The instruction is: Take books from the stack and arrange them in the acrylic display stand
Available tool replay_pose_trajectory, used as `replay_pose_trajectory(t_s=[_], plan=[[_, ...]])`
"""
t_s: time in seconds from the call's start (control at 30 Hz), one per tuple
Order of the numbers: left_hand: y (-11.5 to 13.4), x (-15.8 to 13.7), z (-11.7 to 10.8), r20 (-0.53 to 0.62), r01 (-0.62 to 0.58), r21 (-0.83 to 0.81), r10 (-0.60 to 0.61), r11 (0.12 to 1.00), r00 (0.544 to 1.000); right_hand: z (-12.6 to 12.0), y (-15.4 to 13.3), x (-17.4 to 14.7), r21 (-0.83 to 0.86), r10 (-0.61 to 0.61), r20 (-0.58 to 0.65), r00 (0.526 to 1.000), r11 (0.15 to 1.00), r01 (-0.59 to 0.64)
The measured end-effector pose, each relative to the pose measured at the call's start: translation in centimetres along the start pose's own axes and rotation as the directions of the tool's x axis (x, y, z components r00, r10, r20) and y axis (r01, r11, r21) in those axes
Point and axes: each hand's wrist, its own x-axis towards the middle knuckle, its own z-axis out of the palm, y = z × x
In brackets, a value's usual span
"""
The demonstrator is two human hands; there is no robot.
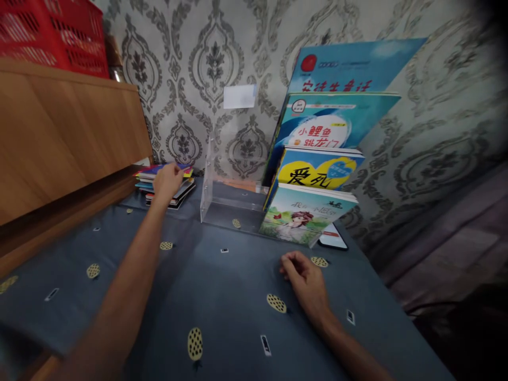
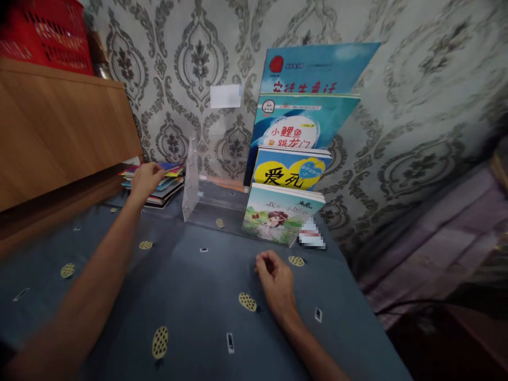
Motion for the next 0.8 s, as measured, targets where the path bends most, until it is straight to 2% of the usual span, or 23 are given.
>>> replay_pose_trajectory(t_s=[0.03, 0.1, 0.2, 0.33, 0.5, 0.8], plan=[[-1.2, 0.4, 0.2, -0.078, 0.057, 0.112, -0.048, 0.992, 0.996, 0.0, -0.1, 0.0, -0.029, -0.010, 0.024, 1.000, 1.000, 0.011], [-3.4, 1.0, 1.0, -0.128, 0.064, 0.258, -0.031, 0.964, 0.991, 0.0, -0.2, 0.2, -0.065, -0.014, 0.057, 0.998, 0.998, 0.018], [-5.8, 1.9, 2.5, -0.043, -0.044, 0.365, 0.064, 0.930, 0.997, -0.1, -0.4, 0.3, -0.083, -0.001, 0.066, 0.998, 0.997, 0.007], [-7.7, 2.9, 3.4, 0.032, -0.087, 0.411, 0.081, 0.908, 0.996, -0.3, -0.8, 0.3, -0.083, -0.011, 0.074, 0.997, 0.996, 0.017], [-8.3, 3.3, 3.1, 0.062, -0.133, 0.438, 0.118, 0.889, 0.991, -0.3, -1.1, 0.3, -0.091, -0.013, 0.082, 0.997, 0.996, 0.020], [-6.7, 3.4, 3.2, 0.057, -0.161, 0.566, 0.157, 0.808, 0.986, -0.3, -1.1, 0.3, -0.090, -0.011, 0.071, 0.997, 0.996, 0.017]])
